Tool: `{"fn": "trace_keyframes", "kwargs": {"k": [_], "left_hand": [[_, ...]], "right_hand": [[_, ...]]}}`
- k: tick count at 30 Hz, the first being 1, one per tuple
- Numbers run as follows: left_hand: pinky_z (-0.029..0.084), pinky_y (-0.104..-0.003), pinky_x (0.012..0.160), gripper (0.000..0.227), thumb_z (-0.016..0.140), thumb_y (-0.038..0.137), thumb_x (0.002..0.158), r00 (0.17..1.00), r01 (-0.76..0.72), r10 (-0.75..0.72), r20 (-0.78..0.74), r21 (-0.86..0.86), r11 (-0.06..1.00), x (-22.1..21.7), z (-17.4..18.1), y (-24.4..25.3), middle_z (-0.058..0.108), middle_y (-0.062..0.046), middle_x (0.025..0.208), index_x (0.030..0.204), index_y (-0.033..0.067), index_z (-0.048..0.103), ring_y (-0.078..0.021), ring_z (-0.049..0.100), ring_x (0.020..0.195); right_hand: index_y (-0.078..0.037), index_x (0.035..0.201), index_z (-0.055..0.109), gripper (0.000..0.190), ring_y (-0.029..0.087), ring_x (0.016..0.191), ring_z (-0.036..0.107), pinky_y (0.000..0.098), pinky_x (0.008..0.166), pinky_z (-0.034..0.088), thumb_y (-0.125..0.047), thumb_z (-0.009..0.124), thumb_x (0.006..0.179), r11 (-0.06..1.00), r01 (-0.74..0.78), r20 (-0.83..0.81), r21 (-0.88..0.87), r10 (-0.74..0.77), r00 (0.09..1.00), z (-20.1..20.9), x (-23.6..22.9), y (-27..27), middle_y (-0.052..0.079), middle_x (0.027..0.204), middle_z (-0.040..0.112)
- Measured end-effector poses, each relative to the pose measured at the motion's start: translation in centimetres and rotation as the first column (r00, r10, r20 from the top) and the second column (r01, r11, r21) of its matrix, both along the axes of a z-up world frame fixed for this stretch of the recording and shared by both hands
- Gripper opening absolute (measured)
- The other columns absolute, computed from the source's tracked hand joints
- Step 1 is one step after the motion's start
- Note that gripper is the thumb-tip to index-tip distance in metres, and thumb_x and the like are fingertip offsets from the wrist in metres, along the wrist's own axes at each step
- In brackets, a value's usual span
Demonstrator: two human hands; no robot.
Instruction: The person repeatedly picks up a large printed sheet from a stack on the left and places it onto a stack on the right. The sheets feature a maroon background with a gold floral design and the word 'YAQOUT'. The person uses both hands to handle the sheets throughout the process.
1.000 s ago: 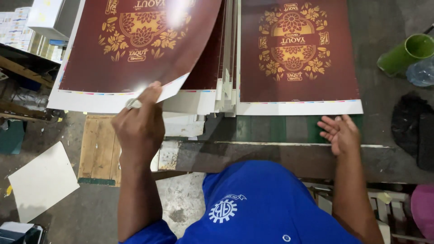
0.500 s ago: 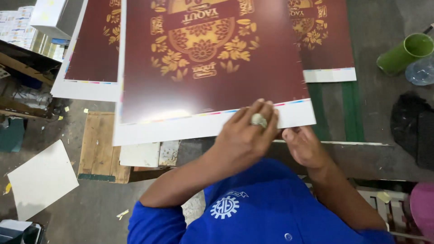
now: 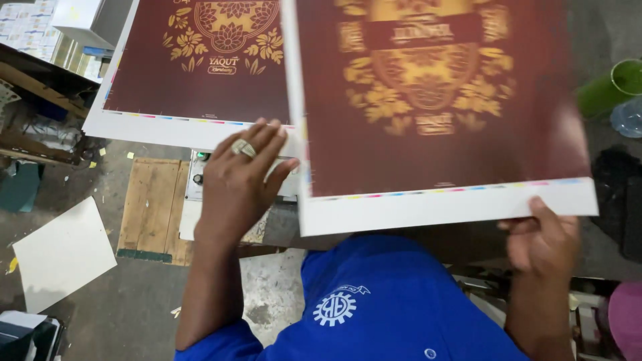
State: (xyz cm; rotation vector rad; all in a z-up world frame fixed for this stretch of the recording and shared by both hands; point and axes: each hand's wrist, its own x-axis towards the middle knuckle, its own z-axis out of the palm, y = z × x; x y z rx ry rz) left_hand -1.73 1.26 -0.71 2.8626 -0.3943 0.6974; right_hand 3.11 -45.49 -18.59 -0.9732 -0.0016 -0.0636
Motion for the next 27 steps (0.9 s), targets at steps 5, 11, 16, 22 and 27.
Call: {"fn": "trace_keyframes", "kwargs": {"k": [5, 11, 16, 22, 27], "left_hand": [[0.040, -0.050, 0.113, 0.076, 0.076, 0.048, 0.086, 0.998, -0.039, 0.044, -0.035, 0.132, 0.990, 1.0, -0.3, 1.0, 0.060, -0.021, 0.144, 0.139, -0.0029, 0.059, -0.0351, 0.053, 0.137], [0.047, -0.044, 0.113, 0.050, 0.073, 0.025, 0.095, 0.993, -0.100, 0.114, -0.036, 0.267, 0.958, 1.3, -0.5, 1.9, 0.065, -0.016, 0.144, 0.138, 0.0014, 0.064, -0.0292, 0.060, 0.136], [0.057, -0.039, 0.103, 0.032, 0.073, 0.008, 0.098, 0.992, -0.098, 0.076, 0.100, 0.247, 0.964, 2.5, 0.3, 2.1, 0.073, -0.014, 0.132, 0.129, 0.0013, 0.071, -0.0279, 0.071, 0.123], [0.060, -0.038, 0.096, 0.021, 0.078, 0.003, 0.100, 0.988, -0.080, 0.066, 0.141, 0.096, 0.992, 2.2, 0.5, 2.0, 0.074, -0.013, 0.126, 0.121, 0.0065, 0.076, -0.0241, 0.073, 0.118], [0.058, -0.041, 0.095, 0.036, 0.079, 0.010, 0.084, 0.999, -0.010, 0.016, -0.045, 0.125, 0.992, 1.8, 2.5, 1.2, 0.072, -0.017, 0.129, 0.118, -0.0001, 0.073, -0.0287, 0.071, 0.121]], "right_hand": [[0.000, 0.129, 0.054, 0.017, 0.026, 0.086, 0.070, 0.0382, 0.067, 0.055, 0.003, 0.055, 0.112, 0.996, 0.083, -0.036, 0.019, -0.082, 0.996, -4.8, -1.7, -6.4, 0.015, 0.109, 0.068], [0.001, 0.134, 0.054, 0.023, 0.027, 0.092, 0.069, 0.0382, 0.071, 0.053, 0.005, 0.051, 0.112, 0.988, 0.146, -0.089, 0.044, -0.142, 0.986, -9.1, -3.9, -8.8, 0.015, 0.112, 0.068], [0.003, 0.125, 0.054, 0.012, 0.028, 0.092, 0.069, 0.0387, 0.071, 0.055, 0.005, 0.051, 0.113, 0.988, 0.157, -0.143, 0.004, -0.155, 0.978, -12.4, -4.4, -9.7, 0.017, 0.110, 0.069], [0.000, 0.126, 0.057, 0.016, 0.027, 0.093, 0.071, 0.0395, 0.070, 0.057, 0.002, 0.057, 0.110, 0.983, 0.180, -0.233, -0.030, -0.182, 0.955, -13.8, -4.5, -8.3, 0.014, 0.105, 0.070], [-0.001, 0.129, 0.055, 0.017, 0.022, 0.092, 0.070, 0.0373, 0.070, 0.061, -0.002, 0.058, 0.113, 0.984, 0.118, -0.256, -0.131, -0.148, 0.955, -13.8, -3.1, -7.0, 0.012, 0.108, 0.068]]}}
